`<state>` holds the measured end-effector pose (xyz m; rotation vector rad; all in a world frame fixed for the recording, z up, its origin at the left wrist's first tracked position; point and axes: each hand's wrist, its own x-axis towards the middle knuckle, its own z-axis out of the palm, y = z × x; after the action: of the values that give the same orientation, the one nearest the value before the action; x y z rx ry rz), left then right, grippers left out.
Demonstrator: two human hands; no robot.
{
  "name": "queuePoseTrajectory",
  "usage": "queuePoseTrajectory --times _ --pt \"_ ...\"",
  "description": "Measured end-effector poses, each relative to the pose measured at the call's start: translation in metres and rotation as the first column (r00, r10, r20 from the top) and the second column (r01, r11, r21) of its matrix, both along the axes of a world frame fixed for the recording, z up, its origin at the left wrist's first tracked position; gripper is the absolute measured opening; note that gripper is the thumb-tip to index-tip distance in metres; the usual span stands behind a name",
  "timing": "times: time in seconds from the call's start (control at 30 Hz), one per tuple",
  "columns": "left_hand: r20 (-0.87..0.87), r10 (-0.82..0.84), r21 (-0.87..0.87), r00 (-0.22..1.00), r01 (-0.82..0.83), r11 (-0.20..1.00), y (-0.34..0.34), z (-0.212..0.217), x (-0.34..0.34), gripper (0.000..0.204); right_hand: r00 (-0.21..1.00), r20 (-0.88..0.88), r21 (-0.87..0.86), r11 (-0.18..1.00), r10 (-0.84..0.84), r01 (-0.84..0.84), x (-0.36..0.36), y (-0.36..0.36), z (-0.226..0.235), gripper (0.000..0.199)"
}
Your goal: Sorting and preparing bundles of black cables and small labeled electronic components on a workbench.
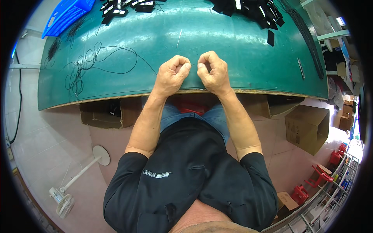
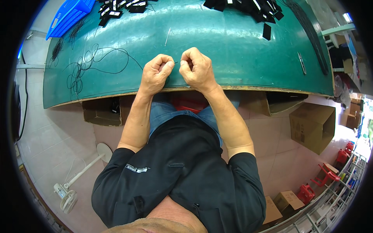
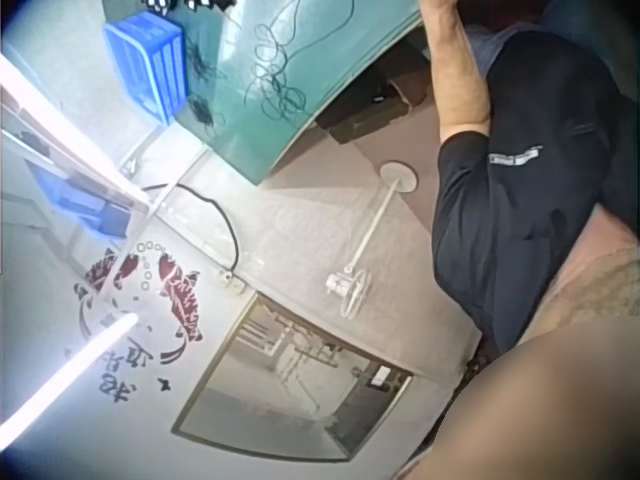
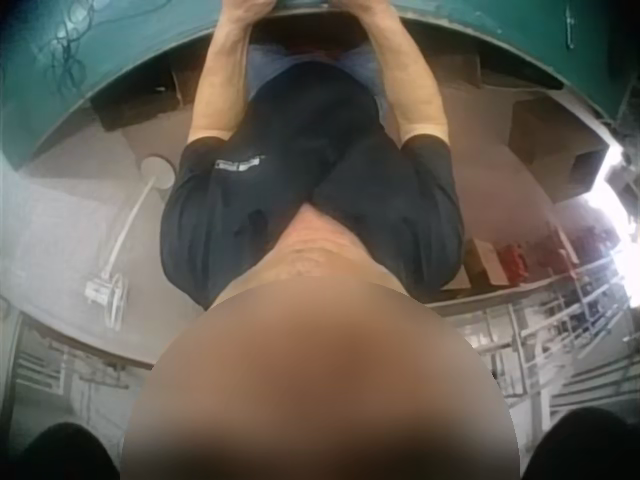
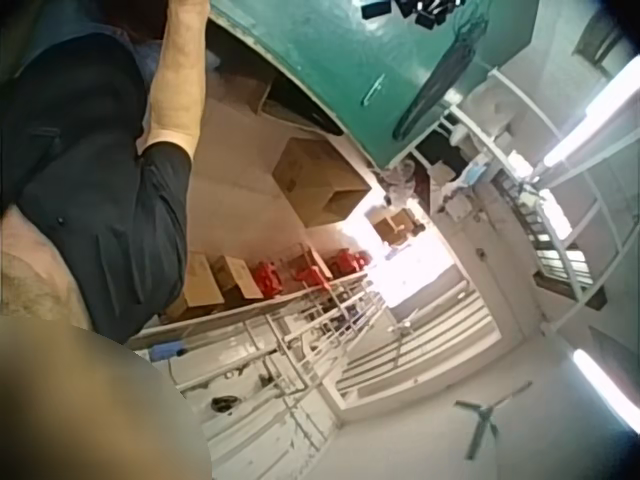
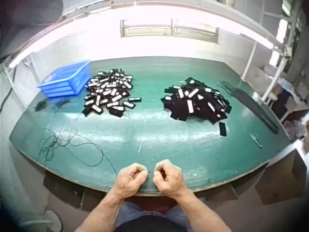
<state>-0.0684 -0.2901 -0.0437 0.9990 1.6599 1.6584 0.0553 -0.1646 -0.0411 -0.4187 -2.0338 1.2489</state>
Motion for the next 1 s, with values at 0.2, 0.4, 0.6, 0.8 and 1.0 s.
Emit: queuePoseTrajectory --times 0.2,0.4,0.6,0.8,1.0 --pt "-0.003 -0.001 0.017 1.000 0.001 1.000 0.001 -0.003 0.000 0.007 0.998 -0.054 -0.006 0.999 0.036 -0.036 -0.006 -0.005 0.001 0.007" --pt "0.024 0.001 0.026 1.000 -0.002 1.000 0.001 -0.005 0.000 0.007 0.999 0.007 0.100 0.994 0.032 -0.033 -0.003 0.000 -0.001 0.009" --pt "0.054 -0.014 0.020 0.998 0.013 1.000 -0.002 -0.005 -0.002 0.009 0.999 -0.020 -0.024 0.999 0.027 -0.028 -0.004 -0.004 0.003 0.008" --pt "0.033 0.012 0.040 0.999 -0.013 0.999 0.000 -0.004 0.001 0.009 0.994 -0.089 0.154 0.987 0.056 -0.042 -0.007 -0.002 0.002 0.011" --pt "0.029 0.018 0.045 0.999 -0.020 0.999 0.000 -0.002 0.001 0.008 1.000 0.016 0.117 0.993 0.017 -0.019 -0.004 0.000 -0.009 0.007"
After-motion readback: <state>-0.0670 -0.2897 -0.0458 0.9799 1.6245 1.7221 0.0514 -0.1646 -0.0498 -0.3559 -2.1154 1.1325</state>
